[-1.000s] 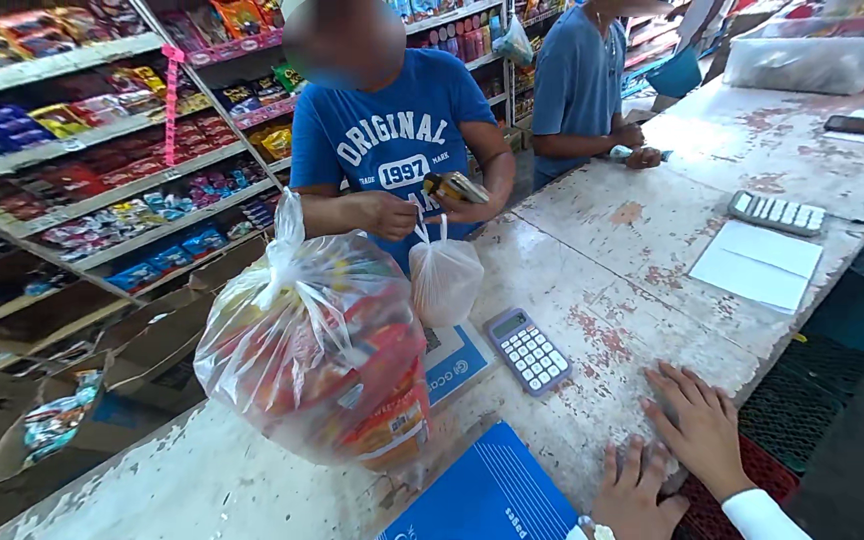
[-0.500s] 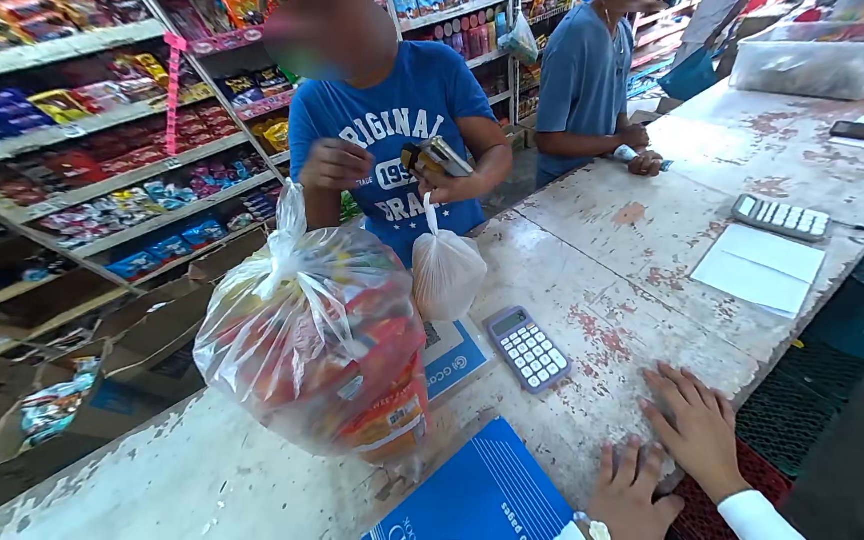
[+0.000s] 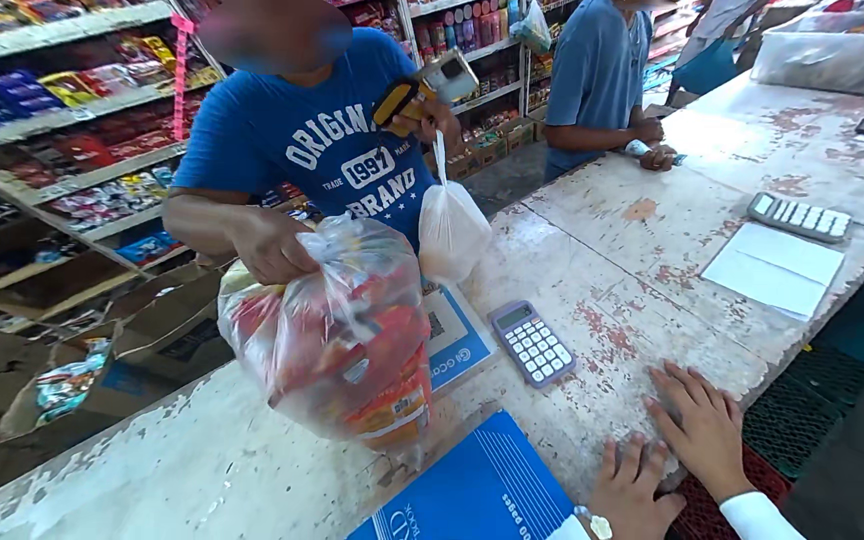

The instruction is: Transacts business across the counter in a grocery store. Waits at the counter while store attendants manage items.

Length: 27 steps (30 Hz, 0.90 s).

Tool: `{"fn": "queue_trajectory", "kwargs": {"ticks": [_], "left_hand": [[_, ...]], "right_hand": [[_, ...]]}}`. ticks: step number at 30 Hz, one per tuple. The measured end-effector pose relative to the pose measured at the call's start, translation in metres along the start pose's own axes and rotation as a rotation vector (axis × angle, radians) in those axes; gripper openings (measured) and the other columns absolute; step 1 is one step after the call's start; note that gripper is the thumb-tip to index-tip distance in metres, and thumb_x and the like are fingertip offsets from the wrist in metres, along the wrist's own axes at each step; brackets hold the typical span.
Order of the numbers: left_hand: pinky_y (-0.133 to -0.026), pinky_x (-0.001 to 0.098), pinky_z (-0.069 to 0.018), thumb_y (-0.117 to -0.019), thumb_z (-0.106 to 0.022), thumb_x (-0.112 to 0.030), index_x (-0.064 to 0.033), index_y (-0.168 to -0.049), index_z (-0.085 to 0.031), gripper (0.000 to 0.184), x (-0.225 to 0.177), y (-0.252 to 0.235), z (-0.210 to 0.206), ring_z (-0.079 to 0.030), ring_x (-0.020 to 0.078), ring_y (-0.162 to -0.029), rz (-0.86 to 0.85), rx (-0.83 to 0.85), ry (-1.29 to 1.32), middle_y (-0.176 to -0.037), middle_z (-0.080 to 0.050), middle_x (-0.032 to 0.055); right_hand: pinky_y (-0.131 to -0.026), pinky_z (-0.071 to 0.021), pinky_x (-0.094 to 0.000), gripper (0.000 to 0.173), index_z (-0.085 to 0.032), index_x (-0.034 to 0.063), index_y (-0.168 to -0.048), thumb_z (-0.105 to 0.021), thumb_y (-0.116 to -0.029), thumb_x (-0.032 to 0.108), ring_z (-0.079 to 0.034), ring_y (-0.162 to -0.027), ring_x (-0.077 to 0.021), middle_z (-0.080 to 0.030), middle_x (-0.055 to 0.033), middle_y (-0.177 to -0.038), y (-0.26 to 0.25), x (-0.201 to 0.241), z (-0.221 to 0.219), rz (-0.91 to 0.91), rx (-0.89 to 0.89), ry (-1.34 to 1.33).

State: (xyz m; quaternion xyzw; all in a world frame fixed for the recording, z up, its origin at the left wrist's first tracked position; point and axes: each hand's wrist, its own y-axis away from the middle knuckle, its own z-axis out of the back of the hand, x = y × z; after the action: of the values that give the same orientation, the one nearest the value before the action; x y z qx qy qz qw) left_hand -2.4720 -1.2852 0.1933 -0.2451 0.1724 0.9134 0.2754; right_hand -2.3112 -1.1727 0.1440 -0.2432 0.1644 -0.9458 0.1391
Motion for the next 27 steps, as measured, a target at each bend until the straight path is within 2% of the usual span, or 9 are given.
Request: {"fn": "queue_trajectory", "kwargs": {"ticks": [3,8,27], "left_hand": [[-0.122,0.0667,-0.0111,-0.0932,-0.072,-0.029,-0.0143,-0.143,-0.06,0.053,0.0002,-0.0005,-0.0022,-0.014,0.0416,-0.156,-0.001,-0.035,0.007,-0.167,-0.026,0.0186],[-0.122,0.0659,-0.0087,-0.0951,-0.069,-0.029,-0.0146,-0.145,-0.058,0.053,-0.0004,-0.0004,0.0036,-0.011,0.0409,-0.157,0.006,0.009,0.015,-0.168,-0.022,0.0178],[-0.122,0.0667,-0.0089,-0.0952,-0.069,-0.032,-0.0167,-0.147,-0.057,0.055,0.002,-0.0009,-0.0004,-0.011,0.042,-0.157,0.0,0.003,-0.019,-0.168,-0.022,0.0186]], "right_hand": [[-0.109,-0.0215,-0.0793,0.068,-0.07,0.009,-0.13,-0.04,-0.0949,0.059,-0.045,-0.138,-0.0539,-0.059,-0.021,-0.145,-0.0005,0.0004,0.0011,-0.001,0.004,-0.002],[-0.109,-0.0215,-0.0789,0.069,-0.07,0.0093,-0.131,-0.04,-0.0948,0.06,-0.046,-0.138,-0.0534,-0.059,-0.0208,-0.144,-0.0011,0.0004,0.0006,-0.007,0.002,0.0],[-0.109,-0.0229,-0.0779,0.069,-0.071,0.0125,-0.13,-0.038,-0.0947,0.061,-0.048,-0.138,-0.051,-0.06,-0.0174,-0.144,0.0,0.0007,-0.0019,-0.009,-0.025,0.005]]}}
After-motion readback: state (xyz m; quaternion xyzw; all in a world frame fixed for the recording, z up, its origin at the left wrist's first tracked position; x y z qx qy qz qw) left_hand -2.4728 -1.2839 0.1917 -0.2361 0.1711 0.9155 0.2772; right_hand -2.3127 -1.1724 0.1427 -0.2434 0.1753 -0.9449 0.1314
